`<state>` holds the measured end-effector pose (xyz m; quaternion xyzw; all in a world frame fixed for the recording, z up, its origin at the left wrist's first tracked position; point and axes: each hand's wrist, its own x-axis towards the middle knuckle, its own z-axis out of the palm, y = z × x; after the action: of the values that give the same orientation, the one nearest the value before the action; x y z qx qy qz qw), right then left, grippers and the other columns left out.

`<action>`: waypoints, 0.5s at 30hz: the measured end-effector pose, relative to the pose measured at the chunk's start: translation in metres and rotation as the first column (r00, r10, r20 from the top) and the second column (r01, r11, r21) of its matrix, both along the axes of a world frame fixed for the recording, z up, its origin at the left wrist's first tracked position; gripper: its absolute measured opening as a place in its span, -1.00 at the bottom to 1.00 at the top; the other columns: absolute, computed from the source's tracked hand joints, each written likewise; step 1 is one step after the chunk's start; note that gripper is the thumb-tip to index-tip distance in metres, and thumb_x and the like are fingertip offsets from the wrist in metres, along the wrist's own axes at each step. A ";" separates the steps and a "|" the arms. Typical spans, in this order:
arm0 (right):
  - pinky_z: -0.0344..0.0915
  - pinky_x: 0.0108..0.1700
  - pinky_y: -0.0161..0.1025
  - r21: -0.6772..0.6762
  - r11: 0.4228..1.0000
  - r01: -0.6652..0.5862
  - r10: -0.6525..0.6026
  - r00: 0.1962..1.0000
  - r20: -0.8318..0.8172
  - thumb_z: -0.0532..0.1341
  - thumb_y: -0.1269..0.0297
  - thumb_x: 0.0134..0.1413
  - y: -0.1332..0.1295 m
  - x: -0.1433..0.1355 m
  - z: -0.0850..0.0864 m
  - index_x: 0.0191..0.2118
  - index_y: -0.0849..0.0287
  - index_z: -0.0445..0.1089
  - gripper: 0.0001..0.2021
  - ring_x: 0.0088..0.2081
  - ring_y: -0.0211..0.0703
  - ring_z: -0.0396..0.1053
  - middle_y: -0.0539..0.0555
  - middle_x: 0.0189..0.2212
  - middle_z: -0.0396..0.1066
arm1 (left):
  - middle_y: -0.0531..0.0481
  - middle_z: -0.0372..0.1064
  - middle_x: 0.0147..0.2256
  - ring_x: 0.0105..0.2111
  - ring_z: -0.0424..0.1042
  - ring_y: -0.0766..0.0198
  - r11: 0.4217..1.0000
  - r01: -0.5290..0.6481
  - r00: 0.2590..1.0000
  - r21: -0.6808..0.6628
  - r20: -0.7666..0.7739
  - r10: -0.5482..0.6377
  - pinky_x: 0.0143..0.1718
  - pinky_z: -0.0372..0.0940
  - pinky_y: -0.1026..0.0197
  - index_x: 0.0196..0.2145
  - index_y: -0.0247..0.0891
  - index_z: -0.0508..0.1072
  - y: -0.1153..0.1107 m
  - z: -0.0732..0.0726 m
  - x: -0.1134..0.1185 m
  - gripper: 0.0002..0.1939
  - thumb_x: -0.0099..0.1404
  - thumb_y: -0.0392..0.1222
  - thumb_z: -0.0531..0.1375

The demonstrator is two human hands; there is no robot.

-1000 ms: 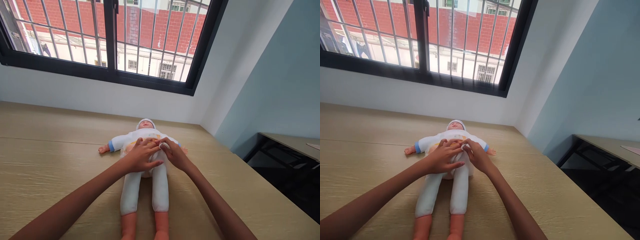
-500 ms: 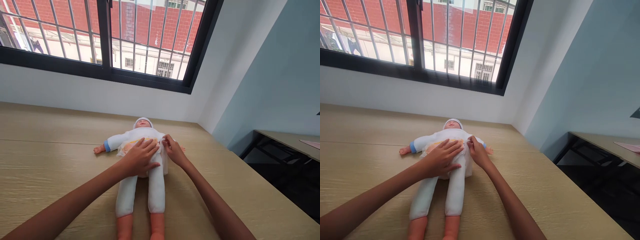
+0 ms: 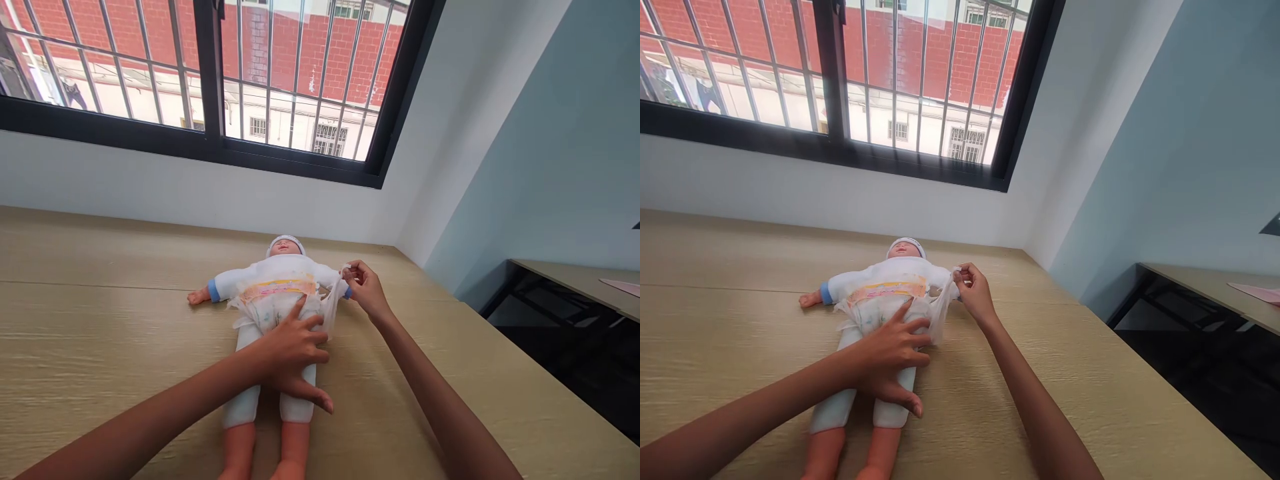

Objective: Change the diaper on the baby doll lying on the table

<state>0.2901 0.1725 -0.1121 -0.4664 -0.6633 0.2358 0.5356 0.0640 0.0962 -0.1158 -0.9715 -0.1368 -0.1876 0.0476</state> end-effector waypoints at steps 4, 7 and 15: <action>0.41 -0.27 -0.21 0.012 1.000 -0.026 0.026 0.999 -0.029 0.19 0.04 0.27 -0.003 -0.002 0.003 -0.21 0.23 0.36 -0.70 -0.34 -0.24 0.41 0.00 -0.35 0.41 | -0.04 0.45 -0.39 -0.20 0.40 0.03 1.000 0.021 1.000 -0.016 -0.002 -0.021 0.25 -0.15 -0.43 -0.47 -0.19 0.49 0.002 0.000 0.000 -0.44 0.24 0.39 0.12; 0.41 -0.14 -0.12 0.059 0.996 -0.063 0.063 0.998 0.002 0.19 0.00 0.24 -0.015 -0.015 0.015 -0.22 0.19 0.34 -0.69 -0.24 -0.17 0.45 0.05 -0.30 0.45 | -0.05 0.42 -0.40 -0.27 0.39 0.06 0.999 0.035 0.999 -0.011 0.002 -0.035 0.24 -0.10 -0.39 -0.53 -0.17 0.48 -0.001 0.000 0.002 -0.45 0.22 0.38 0.14; 0.34 -0.20 -0.18 0.073 0.974 -0.215 0.193 0.953 0.232 0.19 0.17 0.21 -0.036 -0.050 0.017 -0.32 0.08 0.40 -0.86 -0.32 -0.15 0.42 -0.01 -0.38 0.48 | -0.10 0.44 -0.37 -0.28 0.35 0.09 0.994 0.108 0.994 -0.006 -0.017 -0.108 0.12 0.12 -0.22 -0.58 -0.20 0.51 -0.012 -0.002 0.008 -0.41 0.18 0.41 0.18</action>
<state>0.2397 0.1370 -0.0952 -0.3924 -0.7746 0.2034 0.4524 0.0716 0.0843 -0.1179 -0.9792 -0.0840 -0.1813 0.0361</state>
